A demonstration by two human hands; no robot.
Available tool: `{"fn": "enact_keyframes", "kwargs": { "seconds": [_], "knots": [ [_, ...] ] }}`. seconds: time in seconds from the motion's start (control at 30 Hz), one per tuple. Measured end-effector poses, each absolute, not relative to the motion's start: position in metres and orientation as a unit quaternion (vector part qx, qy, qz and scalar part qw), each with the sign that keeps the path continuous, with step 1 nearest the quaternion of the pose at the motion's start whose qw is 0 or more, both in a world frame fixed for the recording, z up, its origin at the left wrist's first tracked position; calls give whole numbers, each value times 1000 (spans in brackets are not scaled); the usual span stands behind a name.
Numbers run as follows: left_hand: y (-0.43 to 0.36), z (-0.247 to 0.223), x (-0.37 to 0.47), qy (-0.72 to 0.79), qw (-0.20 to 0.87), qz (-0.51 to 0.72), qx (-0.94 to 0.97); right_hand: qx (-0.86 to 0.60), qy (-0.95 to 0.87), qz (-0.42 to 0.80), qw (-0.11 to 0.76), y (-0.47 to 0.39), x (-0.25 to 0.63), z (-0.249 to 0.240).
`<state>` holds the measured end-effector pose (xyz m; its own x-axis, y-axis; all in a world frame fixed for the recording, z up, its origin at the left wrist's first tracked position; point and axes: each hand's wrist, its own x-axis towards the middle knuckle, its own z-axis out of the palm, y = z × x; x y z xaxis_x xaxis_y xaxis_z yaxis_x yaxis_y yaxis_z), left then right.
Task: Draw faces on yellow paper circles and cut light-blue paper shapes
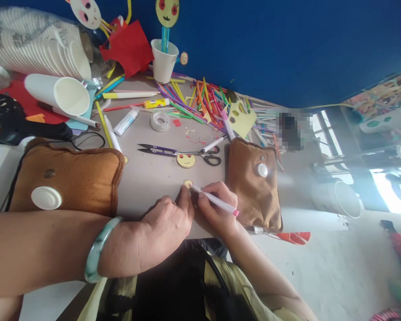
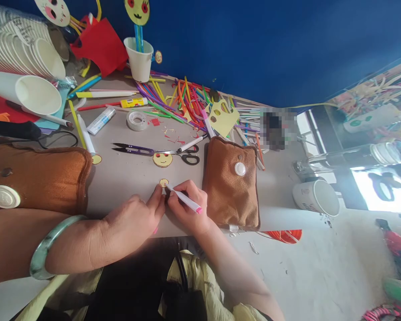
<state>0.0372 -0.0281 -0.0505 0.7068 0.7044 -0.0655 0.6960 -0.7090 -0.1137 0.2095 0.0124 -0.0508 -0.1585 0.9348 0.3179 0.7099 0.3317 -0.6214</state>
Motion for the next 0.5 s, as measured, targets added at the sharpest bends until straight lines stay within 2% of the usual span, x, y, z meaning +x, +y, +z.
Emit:
{"fn": "enact_keyframes", "kwargs": {
  "seconds": [0.5],
  "knots": [
    [-28,-55,38,-368,36,52,-928,-547,-745,166,343,12,209,-51]
  ]
}}
